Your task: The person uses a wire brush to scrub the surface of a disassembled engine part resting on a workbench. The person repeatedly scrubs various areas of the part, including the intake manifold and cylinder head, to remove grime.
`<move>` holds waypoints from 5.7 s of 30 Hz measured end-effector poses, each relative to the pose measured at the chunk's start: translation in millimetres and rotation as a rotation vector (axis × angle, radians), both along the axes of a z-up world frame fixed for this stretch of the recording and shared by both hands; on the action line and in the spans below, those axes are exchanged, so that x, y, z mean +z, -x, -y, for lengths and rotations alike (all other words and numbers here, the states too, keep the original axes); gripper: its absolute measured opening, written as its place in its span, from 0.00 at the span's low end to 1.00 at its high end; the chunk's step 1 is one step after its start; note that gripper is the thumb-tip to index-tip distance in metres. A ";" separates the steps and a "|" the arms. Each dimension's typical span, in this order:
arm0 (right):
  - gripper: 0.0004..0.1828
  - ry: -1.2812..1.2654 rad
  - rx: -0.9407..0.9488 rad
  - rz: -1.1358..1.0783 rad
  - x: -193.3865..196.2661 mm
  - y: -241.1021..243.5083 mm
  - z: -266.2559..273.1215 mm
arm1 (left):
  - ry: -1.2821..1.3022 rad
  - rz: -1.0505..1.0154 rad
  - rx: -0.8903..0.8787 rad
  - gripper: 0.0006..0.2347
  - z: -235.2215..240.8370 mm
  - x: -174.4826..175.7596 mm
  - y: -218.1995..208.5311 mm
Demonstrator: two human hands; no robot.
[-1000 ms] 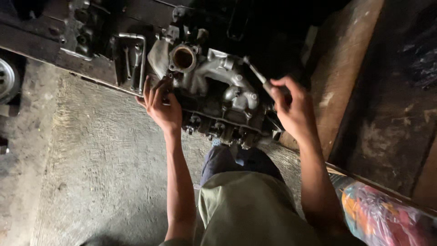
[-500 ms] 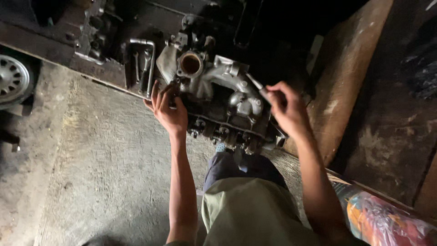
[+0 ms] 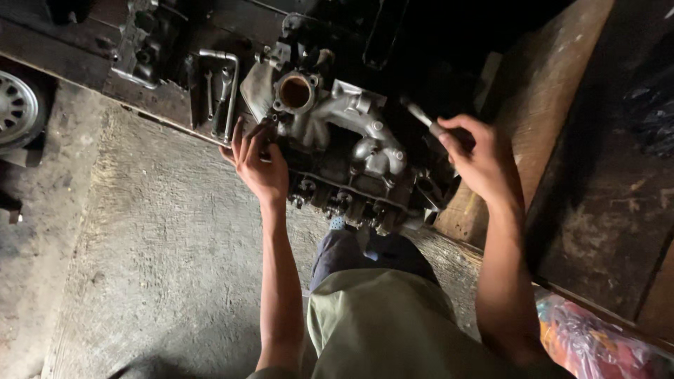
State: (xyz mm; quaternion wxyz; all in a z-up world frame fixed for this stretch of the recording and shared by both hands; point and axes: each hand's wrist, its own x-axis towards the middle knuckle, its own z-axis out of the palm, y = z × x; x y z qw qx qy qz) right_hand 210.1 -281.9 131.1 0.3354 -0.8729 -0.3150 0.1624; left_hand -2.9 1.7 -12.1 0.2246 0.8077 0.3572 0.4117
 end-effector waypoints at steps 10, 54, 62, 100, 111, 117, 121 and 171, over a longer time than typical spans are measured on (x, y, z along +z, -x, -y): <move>0.10 -0.552 -0.045 -0.015 10.7 0.6 2.9 | 0.014 0.005 -0.032 0.11 3.7 11.4 -1.0; 0.23 -1.261 0.617 -0.761 -38.1 -47.0 -127.8 | 0.124 -0.016 -0.067 0.10 11.4 34.5 1.6; 0.21 -1.302 0.630 -0.694 -14.5 -56.8 -98.5 | 0.016 -0.131 0.017 0.13 10.0 37.5 -2.7; 0.22 -1.404 0.407 -0.751 -52.2 -36.2 -102.8 | 0.122 -0.141 -0.560 0.24 43.5 78.9 -65.1; 0.21 -1.454 0.419 -0.812 -50.2 -38.6 -90.8 | 0.139 -0.118 -0.578 0.25 40.2 80.8 -62.8; 0.26 -1.097 0.299 -0.414 -32.3 -39.4 -78.2 | 0.182 -0.098 -0.607 0.27 42.0 83.4 -60.4; 0.23 -1.484 0.417 -0.735 -55.3 -37.5 -79.2 | 0.175 -0.121 -0.579 0.28 41.7 81.7 -61.0; 0.23 -1.385 0.590 -0.157 -14.5 42.5 -86.4 | 0.294 0.133 -0.677 0.19 73.0 75.2 -2.0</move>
